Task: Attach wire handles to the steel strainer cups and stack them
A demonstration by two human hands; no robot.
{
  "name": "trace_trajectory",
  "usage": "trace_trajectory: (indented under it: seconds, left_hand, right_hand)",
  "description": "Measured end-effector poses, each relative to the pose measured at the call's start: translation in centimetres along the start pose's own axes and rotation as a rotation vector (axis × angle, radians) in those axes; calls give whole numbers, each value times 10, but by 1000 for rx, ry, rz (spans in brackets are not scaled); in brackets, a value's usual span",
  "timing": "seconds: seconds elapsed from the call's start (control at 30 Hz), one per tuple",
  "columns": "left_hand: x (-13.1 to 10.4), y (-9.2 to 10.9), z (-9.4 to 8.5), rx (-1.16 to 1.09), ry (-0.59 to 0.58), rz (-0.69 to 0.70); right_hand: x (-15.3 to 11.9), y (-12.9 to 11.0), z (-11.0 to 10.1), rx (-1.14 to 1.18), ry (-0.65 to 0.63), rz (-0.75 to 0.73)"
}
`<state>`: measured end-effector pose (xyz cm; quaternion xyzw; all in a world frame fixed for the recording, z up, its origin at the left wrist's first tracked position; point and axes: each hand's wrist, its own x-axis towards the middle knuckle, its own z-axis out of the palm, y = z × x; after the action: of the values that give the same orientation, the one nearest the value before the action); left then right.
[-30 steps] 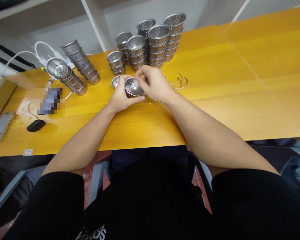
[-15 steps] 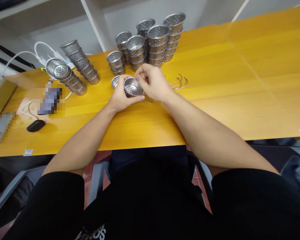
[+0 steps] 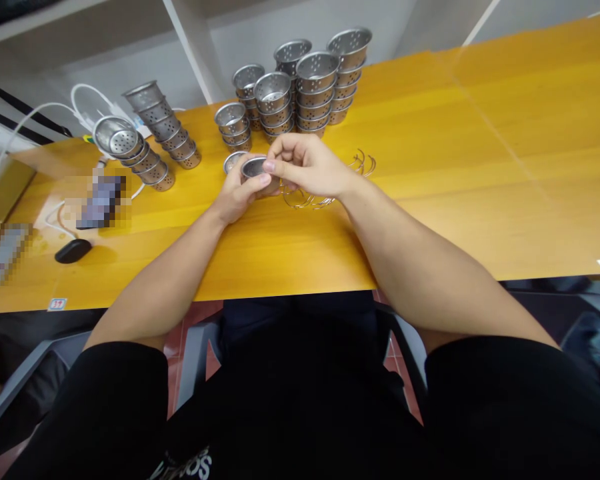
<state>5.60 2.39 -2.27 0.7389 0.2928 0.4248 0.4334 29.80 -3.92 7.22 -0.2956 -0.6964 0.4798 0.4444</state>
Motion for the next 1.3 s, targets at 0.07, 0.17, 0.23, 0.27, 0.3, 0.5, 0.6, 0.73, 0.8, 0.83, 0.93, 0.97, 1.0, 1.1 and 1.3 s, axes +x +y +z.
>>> trace_trajectory:
  seconds: [0.07, 0.17, 0.23, 0.27, 0.3, 0.5, 0.6, 0.73, 0.8, 0.83, 0.93, 0.97, 1.0, 1.1, 1.3]
  left_hand:
    - [0, -4, -1, 1, -54, 12]
    - [1, -6, -5, 97, -64, 41]
    - [1, -6, -6, 157, -55, 50]
    - [1, -6, -6, 178, -54, 54]
    - [1, -5, -6, 193, -52, 58]
    - [1, -4, -4, 213, -58, 100]
    - [1, -5, -3, 215, -57, 76]
    - [1, -2, -3, 199, -30, 41]
    - [2, 1, -3, 178, -23, 20]
    - [3, 3, -3, 169, -22, 6]
    - [3, 8, -2, 149, -15, -19]
    - [4, 9, -1, 145, -2, -16]
    - [4, 10, -1, 143, 14, -11]
    - [6, 12, 0, 156, 71, 0]
    - [8, 13, -2, 164, 137, -5]
  right_hand:
    - [2, 4, -1, 6, -10, -9]
    - [4, 11, -3, 0, 0, -1]
    - [4, 12, -4, -3, 20, 17]
    - [4, 12, -4, -2, 26, 25]
    - [3, 11, -4, 1, 29, 32]
    - [2, 5, -4, 44, 6, 84]
    - [2, 4, -4, 55, -5, 97]
    - [4, 5, -3, 4, -1, 70]
    - [4, 7, -2, -21, 6, 63]
    - [4, 7, -1, -34, 15, 63]
    - [5, 9, 2, -83, 93, 29]
    - [5, 9, 3, -107, 142, -1]
    - [4, 9, 4, -137, 200, -33]
    - [3, 9, 4, -271, 330, -95]
    - [-3, 12, 1, -480, 298, -190]
